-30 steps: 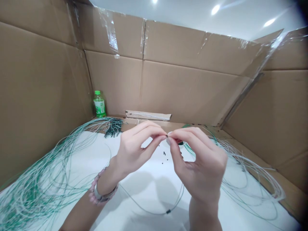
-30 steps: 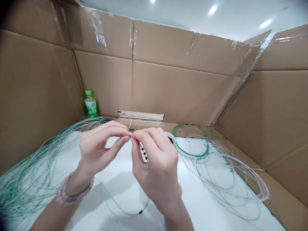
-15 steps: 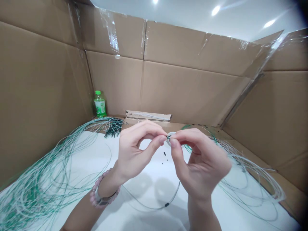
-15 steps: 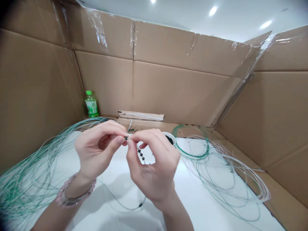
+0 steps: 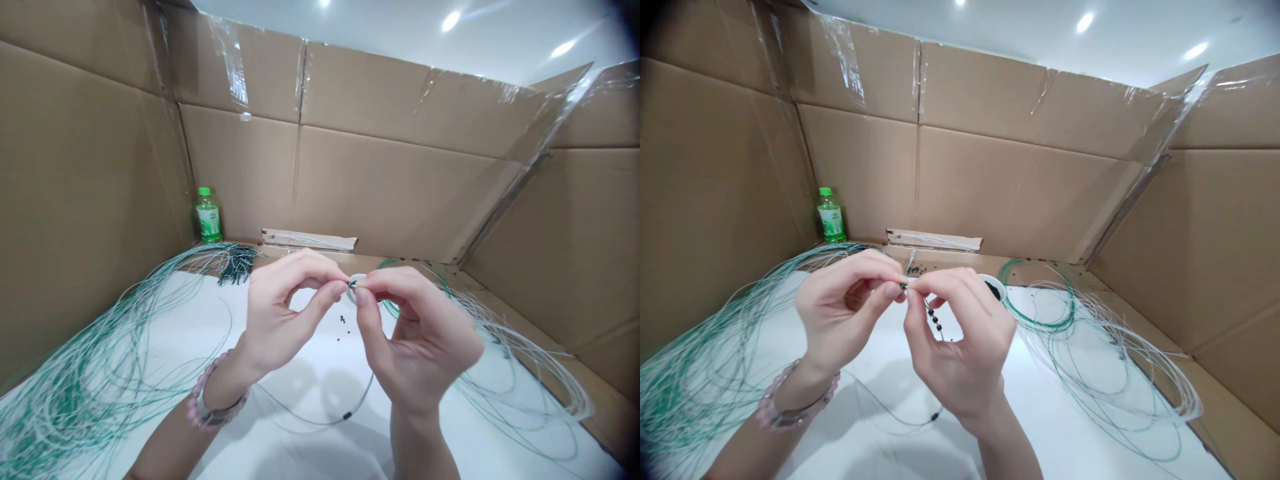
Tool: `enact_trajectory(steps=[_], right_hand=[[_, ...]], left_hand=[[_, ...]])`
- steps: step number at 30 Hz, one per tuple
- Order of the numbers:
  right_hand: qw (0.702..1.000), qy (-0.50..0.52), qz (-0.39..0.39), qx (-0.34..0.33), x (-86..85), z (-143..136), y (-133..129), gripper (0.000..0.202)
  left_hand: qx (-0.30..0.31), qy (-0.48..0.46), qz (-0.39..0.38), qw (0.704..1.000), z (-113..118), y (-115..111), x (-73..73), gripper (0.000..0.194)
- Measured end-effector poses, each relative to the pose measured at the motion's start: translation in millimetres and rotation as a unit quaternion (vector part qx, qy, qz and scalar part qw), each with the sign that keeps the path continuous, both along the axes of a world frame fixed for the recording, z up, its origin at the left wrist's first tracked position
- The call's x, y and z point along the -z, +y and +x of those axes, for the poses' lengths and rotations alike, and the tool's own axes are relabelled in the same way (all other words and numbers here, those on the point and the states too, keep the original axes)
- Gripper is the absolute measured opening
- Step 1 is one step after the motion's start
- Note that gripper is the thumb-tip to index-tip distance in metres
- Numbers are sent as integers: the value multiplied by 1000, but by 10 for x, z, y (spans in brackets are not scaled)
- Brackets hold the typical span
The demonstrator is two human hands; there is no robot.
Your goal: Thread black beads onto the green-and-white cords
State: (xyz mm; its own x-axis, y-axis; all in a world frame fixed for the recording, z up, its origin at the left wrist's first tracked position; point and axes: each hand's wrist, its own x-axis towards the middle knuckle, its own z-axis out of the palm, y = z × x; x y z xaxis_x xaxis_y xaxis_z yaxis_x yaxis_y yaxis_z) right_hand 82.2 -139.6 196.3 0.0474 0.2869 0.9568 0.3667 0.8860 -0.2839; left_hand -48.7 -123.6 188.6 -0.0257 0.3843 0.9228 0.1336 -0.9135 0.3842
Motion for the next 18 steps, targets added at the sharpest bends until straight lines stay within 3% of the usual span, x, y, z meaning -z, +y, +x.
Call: enact_trajectory(steps=[18], right_hand=[[1000, -12, 2, 6, -3, 16, 6, 20]], left_hand=[[-27, 16, 17, 999, -18, 0, 6, 12]])
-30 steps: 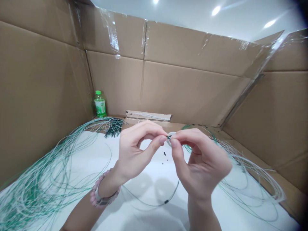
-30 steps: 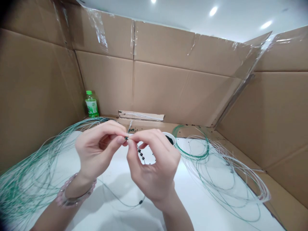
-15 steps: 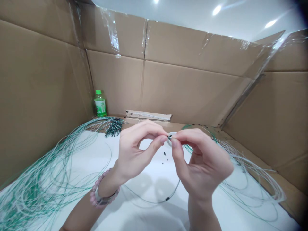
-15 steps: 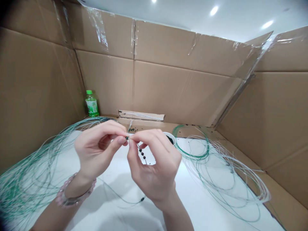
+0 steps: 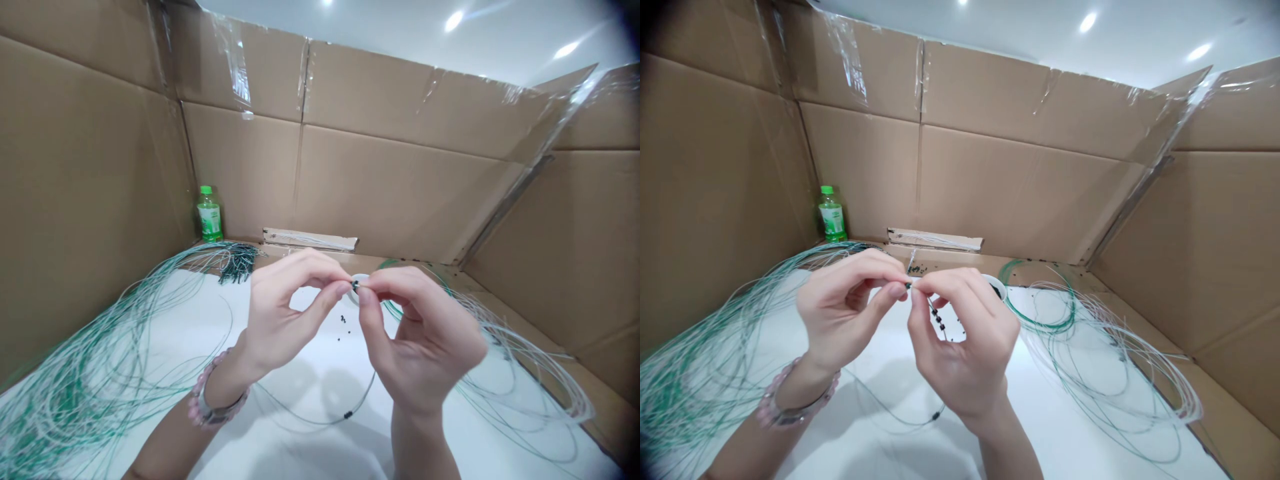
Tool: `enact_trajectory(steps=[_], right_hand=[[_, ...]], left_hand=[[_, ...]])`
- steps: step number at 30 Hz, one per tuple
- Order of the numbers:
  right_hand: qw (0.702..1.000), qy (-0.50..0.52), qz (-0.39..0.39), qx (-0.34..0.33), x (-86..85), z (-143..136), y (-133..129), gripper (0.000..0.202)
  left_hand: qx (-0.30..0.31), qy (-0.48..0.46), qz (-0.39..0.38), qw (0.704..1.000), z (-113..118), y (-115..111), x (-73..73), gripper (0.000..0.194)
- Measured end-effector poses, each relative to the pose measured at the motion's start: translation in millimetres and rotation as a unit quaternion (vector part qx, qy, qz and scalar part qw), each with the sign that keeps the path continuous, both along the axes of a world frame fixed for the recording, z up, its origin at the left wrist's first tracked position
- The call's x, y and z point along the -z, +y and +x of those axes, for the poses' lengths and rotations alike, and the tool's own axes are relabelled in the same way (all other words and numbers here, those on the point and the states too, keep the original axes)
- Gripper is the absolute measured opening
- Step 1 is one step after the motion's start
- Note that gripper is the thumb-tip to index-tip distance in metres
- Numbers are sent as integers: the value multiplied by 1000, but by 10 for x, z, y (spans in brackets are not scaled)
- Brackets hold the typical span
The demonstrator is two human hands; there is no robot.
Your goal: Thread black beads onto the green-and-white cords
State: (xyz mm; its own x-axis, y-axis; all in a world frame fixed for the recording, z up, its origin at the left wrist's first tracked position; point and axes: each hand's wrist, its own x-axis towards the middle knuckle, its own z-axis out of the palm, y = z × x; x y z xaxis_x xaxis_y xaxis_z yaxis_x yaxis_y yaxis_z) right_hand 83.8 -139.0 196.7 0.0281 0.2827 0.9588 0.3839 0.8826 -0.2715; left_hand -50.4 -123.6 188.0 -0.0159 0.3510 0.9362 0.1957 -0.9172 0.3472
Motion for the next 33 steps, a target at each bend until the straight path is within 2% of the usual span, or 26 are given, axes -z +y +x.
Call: enact_trajectory(steps=[10, 21, 33], right_hand=[[1000, 13, 1, -3, -1, -25, 4, 19], [999, -10, 16, 38, 5, -14, 4, 20], [1000, 25, 4, 4, 34, -50, 20, 22]], left_hand=[[3, -3, -2, 1000, 10, -15, -9, 9], [-26, 7, 23, 999, 17, 9, 6, 13], [-3, -16, 31, 999, 63, 33, 50, 14]])
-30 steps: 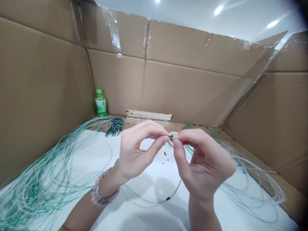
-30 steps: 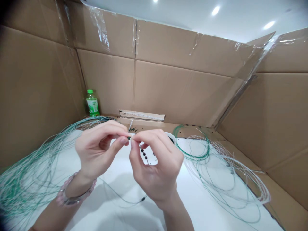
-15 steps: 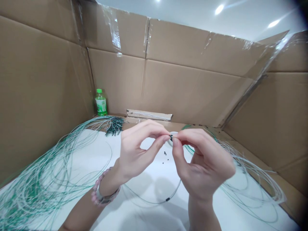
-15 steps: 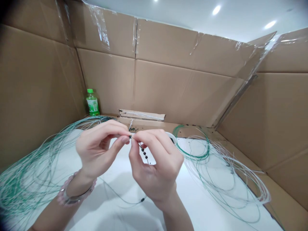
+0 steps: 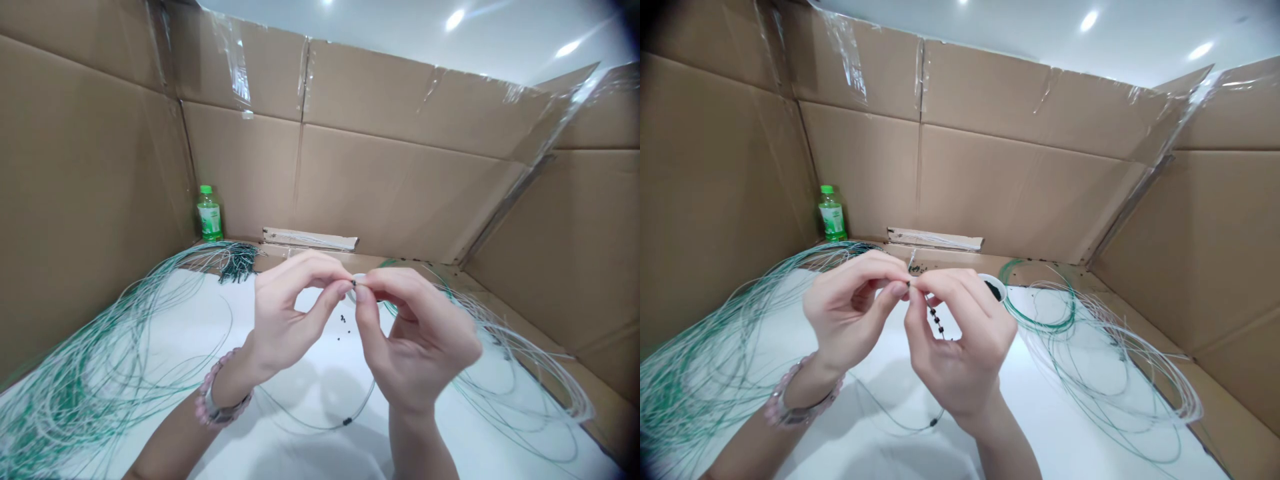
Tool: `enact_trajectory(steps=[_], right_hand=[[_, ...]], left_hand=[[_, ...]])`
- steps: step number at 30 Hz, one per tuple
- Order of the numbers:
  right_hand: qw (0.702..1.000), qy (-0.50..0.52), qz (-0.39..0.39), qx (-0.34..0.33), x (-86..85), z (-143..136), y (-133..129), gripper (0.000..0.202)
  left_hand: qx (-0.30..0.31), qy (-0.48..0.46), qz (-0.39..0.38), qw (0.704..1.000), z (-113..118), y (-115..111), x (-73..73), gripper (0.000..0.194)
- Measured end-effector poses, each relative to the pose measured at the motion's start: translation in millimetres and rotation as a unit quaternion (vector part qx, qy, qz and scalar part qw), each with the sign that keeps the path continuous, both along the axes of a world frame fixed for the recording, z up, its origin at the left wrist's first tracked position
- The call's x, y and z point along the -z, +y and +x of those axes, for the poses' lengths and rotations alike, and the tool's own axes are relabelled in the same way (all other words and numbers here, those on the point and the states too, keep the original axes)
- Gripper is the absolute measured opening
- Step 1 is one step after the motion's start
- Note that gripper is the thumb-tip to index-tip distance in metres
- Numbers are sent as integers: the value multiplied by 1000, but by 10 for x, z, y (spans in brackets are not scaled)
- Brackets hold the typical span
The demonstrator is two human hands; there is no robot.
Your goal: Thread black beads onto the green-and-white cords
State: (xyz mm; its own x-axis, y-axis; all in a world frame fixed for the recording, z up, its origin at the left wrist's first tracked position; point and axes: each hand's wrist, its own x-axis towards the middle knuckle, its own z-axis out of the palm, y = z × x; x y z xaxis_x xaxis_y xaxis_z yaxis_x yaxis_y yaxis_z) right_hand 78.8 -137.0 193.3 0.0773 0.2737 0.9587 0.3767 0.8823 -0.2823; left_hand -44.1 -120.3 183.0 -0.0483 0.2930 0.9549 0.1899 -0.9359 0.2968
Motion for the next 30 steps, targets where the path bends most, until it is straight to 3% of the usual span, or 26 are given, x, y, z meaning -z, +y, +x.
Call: enact_trajectory(steps=[6, 11, 27, 30], right_hand=[[996, 50, -21, -65, 8, -22, 5, 23], [996, 52, -25, -69, 13, -21, -3, 24], [994, -72, 33, 81, -12, 61, -57, 22], [993, -80, 26, 83, -20, 87, -66, 23]], left_hand=[[13, -22, -1, 1000, 8, -28, -21, 10], [13, -27, 2, 1000, 8, -40, -29, 8], [-69, 49, 85, 993, -57, 2, -6, 16], [-89, 61, 97, 989, -66, -4, -13, 15]])
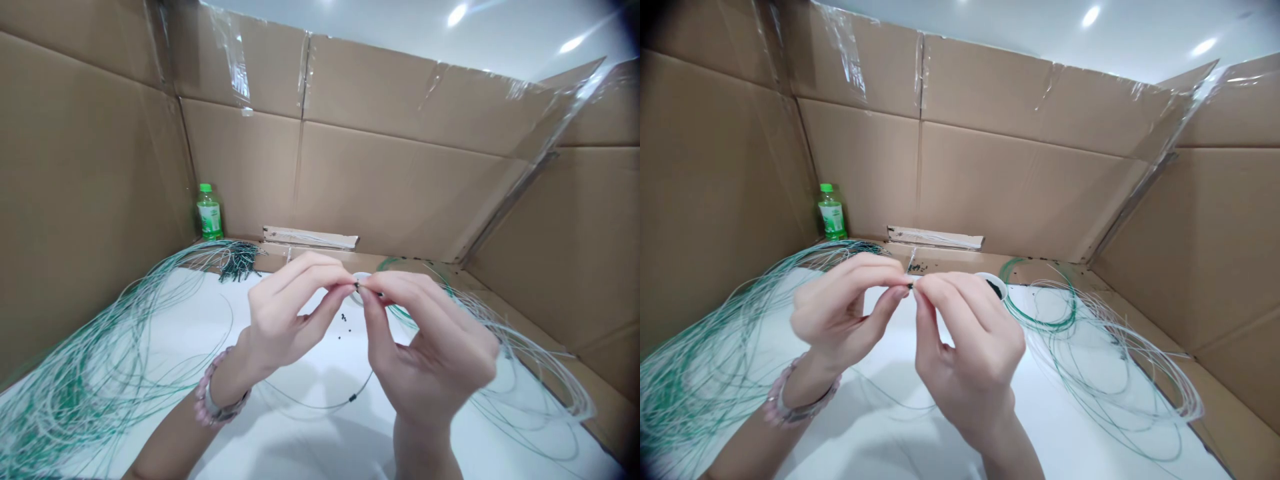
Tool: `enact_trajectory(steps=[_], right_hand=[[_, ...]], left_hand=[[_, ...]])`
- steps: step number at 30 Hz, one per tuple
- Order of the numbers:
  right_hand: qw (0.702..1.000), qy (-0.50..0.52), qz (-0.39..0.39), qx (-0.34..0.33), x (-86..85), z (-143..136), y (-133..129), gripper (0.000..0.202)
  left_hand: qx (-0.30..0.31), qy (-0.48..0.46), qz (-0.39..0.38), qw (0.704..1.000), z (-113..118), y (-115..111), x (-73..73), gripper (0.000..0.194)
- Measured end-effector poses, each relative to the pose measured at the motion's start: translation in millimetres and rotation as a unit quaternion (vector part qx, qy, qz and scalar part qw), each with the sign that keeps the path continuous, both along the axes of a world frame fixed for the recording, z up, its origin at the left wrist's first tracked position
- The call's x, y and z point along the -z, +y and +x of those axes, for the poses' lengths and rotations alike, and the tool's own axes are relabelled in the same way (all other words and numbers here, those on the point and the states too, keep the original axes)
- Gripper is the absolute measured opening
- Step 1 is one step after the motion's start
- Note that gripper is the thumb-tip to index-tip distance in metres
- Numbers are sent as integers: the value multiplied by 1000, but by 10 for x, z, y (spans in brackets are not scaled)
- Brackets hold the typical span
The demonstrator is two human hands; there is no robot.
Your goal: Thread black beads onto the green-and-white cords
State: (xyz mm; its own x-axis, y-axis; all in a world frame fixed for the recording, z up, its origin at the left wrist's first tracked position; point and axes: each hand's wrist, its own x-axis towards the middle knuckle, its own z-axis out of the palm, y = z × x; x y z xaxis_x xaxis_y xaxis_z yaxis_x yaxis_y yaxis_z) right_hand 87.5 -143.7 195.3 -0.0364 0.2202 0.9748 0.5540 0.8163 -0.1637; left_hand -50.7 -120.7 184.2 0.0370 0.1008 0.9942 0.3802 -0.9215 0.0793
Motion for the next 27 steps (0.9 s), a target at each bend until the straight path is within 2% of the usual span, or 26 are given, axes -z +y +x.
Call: enact_trajectory(steps=[6, 18, 27], right_hand=[[991, 49, -91, -81, -11, 48, 14, 21], [991, -21, -102, -87, -1, 27, 101, 19], [988, 16, -95, -118, 12, -1, 135, 20]], left_hand=[[5, -15, -5, 1000, -5, 19, -30, 14], [21, -13, -45, 999, -13, -8, -42, 17], [-5, 11, -53, 999, -42, 0, -86, 12]])
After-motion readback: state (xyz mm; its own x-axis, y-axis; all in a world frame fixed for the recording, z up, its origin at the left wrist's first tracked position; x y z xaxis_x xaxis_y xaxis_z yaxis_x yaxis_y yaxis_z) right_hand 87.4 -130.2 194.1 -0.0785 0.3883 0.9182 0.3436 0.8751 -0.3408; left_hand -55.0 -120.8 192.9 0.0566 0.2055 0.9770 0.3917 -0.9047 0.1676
